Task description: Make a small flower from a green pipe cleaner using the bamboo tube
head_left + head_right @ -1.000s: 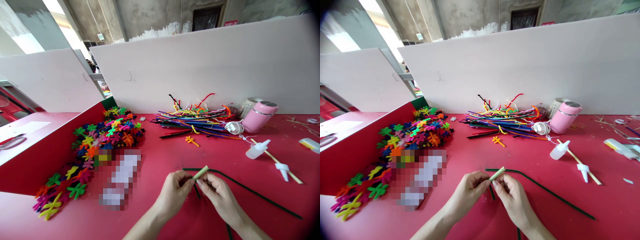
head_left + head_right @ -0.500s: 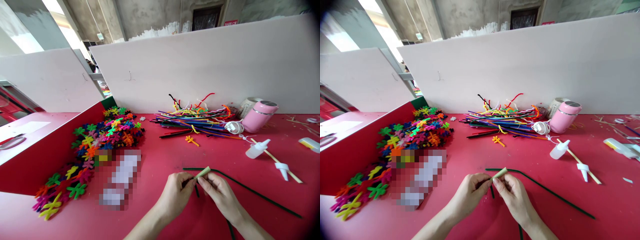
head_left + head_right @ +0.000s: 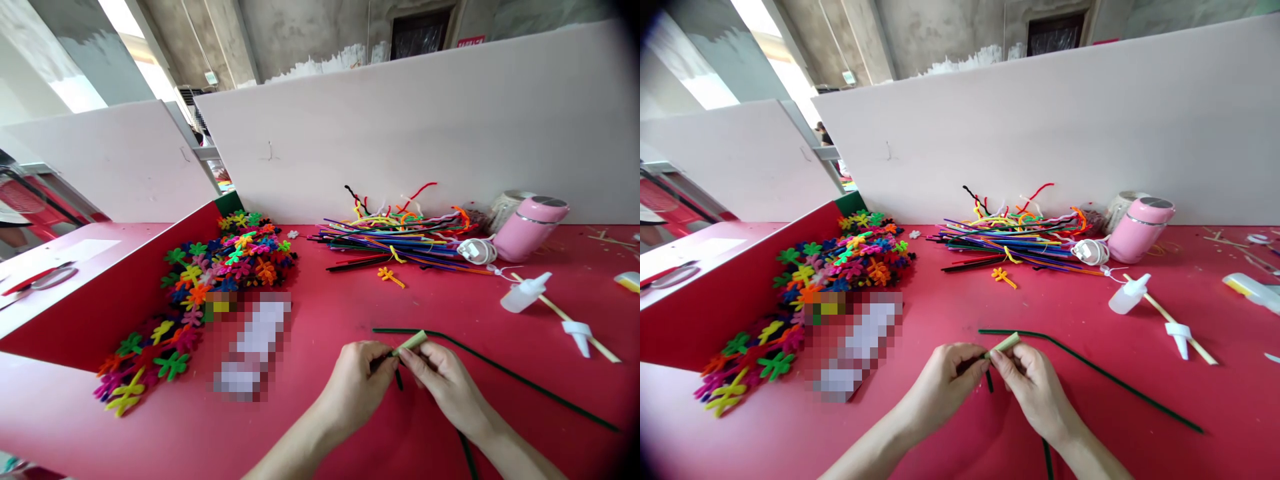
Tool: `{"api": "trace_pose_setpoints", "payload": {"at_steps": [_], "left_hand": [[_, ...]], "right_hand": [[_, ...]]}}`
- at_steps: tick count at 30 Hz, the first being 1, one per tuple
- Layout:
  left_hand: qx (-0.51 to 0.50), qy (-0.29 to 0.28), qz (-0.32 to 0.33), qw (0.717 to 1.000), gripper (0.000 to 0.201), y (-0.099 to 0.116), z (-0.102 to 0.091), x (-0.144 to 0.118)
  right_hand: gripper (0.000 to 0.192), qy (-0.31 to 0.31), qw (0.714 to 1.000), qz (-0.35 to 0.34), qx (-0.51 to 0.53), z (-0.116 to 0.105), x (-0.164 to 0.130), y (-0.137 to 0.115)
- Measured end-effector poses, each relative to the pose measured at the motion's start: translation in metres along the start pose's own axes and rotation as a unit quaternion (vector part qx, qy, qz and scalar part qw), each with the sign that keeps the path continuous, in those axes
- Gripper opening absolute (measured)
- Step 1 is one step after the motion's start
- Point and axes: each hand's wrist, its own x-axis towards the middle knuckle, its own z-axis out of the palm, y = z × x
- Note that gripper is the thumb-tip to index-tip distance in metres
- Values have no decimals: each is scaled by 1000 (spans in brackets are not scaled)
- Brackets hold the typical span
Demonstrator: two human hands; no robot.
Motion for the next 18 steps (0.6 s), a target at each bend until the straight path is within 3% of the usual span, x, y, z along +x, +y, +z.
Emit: {"api": "trace_pose_setpoints", "payload": {"at_steps": [9,18], "left_hand": [[88,46,52,994,20,10,3,12],[69,54,63,994,21,6,9,19]], "right_hand": [[34,44,998,13,52,-3,4,2],[38,89,996,10,4,-5,6,5]]}}
